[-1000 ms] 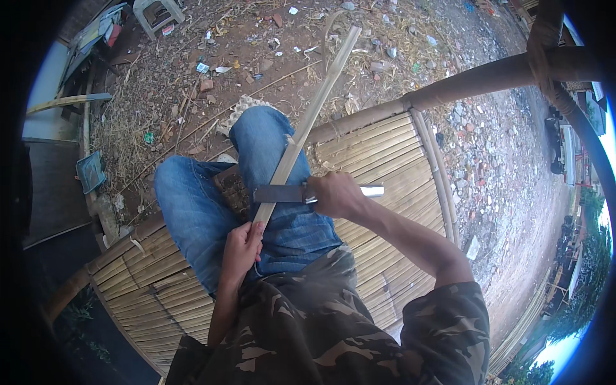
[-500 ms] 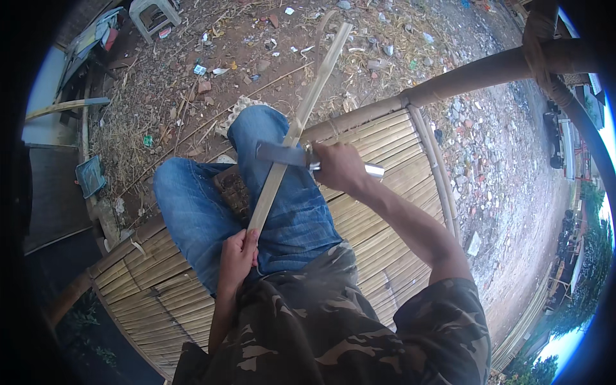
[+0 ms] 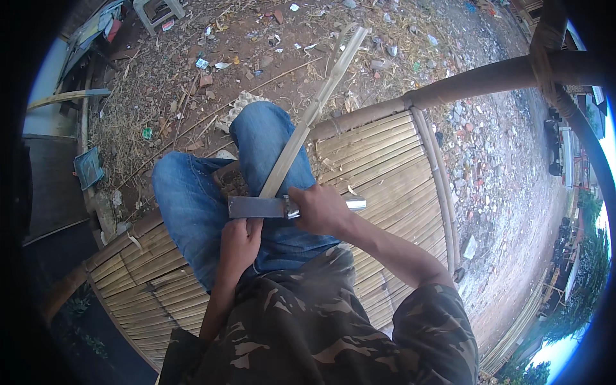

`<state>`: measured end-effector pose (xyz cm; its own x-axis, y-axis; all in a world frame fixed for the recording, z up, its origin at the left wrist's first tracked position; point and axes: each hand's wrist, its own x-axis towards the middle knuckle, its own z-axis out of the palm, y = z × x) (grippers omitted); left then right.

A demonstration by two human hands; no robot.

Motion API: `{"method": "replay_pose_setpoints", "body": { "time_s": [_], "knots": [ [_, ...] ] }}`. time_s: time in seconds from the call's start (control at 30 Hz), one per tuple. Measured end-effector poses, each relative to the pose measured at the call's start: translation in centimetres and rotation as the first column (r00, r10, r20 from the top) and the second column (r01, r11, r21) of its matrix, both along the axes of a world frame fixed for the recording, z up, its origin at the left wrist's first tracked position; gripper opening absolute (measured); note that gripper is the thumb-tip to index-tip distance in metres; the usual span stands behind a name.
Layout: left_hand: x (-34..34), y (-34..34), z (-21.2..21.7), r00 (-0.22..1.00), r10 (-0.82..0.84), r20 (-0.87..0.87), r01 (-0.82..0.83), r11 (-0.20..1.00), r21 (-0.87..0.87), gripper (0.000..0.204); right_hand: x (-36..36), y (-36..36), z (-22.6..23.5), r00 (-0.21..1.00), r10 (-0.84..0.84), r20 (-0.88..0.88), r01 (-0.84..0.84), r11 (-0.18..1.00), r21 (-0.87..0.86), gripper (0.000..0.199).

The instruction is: Shaving and shaping a long strip of wood using a large knife while seated on a bamboo bench.

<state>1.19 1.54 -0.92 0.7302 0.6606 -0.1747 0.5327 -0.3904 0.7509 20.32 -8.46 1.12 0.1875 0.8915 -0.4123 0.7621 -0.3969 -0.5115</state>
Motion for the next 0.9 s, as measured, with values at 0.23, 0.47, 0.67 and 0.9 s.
{"method": "replay_pose_setpoints", "body": {
  "time_s": [0.23, 0.47, 0.67, 0.9],
  "knots": [
    [-2.9, -1.0, -0.9, 0.998, -0.004, -0.058, -0.003, 0.992, -0.123, 0.031, 1.0, -1.1, -0.3, 0.999, 0.046, 0.021, -0.047, 0.996, 0.075, 0.019],
    [-3.8, -1.2, 0.7, 0.989, 0.012, -0.15, -0.035, 0.987, -0.156, 0.039, 7.6, 0.5, -1.9, 0.935, -0.294, 0.201, 0.308, 0.951, -0.042, 0.021],
    [-5.5, -1.7, 1.4, 0.982, -0.03, -0.185, 0.0, 0.987, -0.16, 0.038, 13.3, 0.9, -3.8, 0.882, -0.291, 0.37, 0.321, 0.947, -0.022, 0.025],
    [-4.8, -2.1, 0.2, 0.99, -0.029, -0.137, 0.012, 0.993, -0.12, 0.035, 4.8, 0.6, -0.2, 0.983, 0.116, 0.143, -0.144, 0.969, 0.202, 0.011]
  ]
}}
